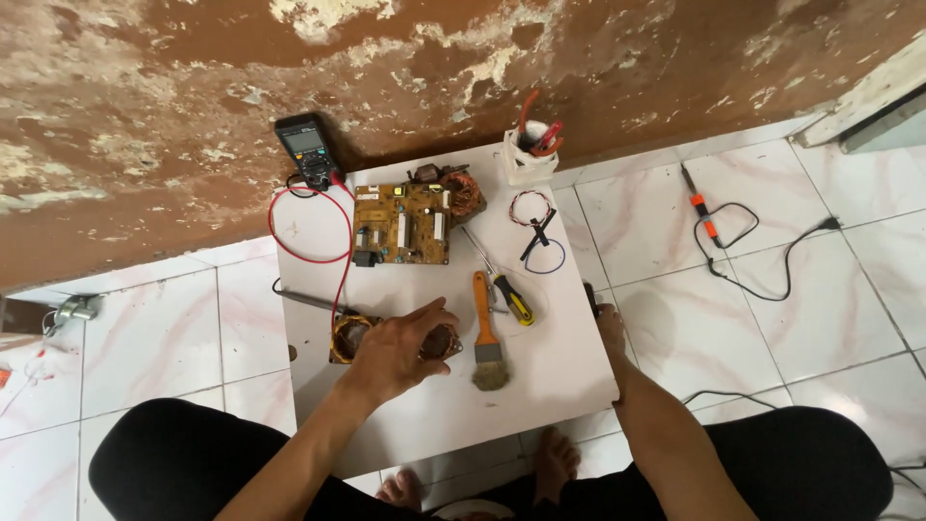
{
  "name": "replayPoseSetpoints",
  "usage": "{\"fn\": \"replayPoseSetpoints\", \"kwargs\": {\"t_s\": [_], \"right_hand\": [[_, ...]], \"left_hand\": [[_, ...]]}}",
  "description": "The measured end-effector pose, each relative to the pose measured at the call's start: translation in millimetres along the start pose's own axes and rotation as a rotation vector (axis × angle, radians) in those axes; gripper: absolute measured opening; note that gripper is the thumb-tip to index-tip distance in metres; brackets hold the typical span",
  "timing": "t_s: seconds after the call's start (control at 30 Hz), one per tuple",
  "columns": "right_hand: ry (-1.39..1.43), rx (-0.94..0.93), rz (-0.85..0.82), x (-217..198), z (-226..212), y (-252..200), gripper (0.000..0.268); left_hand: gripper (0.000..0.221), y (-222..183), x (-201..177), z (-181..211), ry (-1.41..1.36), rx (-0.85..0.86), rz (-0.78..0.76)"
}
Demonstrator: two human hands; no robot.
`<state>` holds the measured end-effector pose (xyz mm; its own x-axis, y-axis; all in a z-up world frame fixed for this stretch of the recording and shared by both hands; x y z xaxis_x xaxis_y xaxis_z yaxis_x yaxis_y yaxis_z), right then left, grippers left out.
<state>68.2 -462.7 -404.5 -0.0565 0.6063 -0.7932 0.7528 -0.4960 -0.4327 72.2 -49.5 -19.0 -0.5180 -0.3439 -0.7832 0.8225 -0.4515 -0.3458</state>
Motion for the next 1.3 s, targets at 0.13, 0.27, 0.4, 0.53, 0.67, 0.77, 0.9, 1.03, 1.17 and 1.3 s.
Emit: {"fn": "replayPoseSetpoints", "kwargs": {"t_s": [0.13, 0.27, 0.4, 0.53, 0.67, 0.77, 0.9, 1.03, 1.17, 1.3], "right_hand": [[-0.022, -0.001, -0.011, 10.3, 8.3, 16.2, 0.046], [-0.076, -0.027, -0.021, 15.0, 22.7, 43.3, 0.057], [0.18, 0.028, -0.054, -47.7, 10.5, 69.9, 0.113], [0.088, -0.066, 0.055, -167.2, -15.1, 125.8, 0.098], [-0.106, -0.302, 0.098, -293.2, -118.2, 66.5, 0.062], [-0.017, -0.369, 0.224, -353.2, -177.3, -9.6, 0.05], [0.079, -0.369, 0.232, -362.3, -210.6, -70.0, 0.049], [0.068, -0.402, 0.186, -363.3, -246.0, -101.0, 0.053], [0.003, -0.428, 0.071, -351.5, -265.1, -120.4, 0.06], [-0.113, -0.403, -0.048, -341.3, -276.3, -134.7, 0.065]], "left_hand": [[0.061, 3.6, 1.9, -3.0, 0.002, -0.006, -0.008], [0.061, 3.5, 4.5, -6.4, -0.011, -0.007, 0.005], [0.062, 4.4, 4.4, -7.6, 0.008, -0.029, 0.014], [0.063, 3.3, 10.5, -12.3, -0.008, -0.03, 0.016], [0.062, 2.4, 9.4, -16.0, -0.011, -0.037, 0.055], [0.063, 3.8, 5.3, -12.0, -0.041, -0.024, 0.06], [0.064, 1.1, 7.6, -12.0, -0.037, -0.026, 0.073], [0.065, -3.9, 8.1, -11.0, -0.043, -0.09, 0.098], [0.065, -5.5, 7.0, -10.0, -0.038, -0.109, 0.109], [0.066, -5.8, 8.0, -10.5, -0.029, -0.103, 0.116]]}}
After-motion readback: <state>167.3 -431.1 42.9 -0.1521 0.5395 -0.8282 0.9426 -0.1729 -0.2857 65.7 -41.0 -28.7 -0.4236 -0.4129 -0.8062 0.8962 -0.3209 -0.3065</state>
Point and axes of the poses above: each hand's wrist, its own y-axis towards the middle knuckle, its own x-axis out of the palm, z = x × y, the point moved 10 cm from there along y, towards the middle knuckle, and after that the axes turned 3 degrees about -x, right-handed, at the moved point
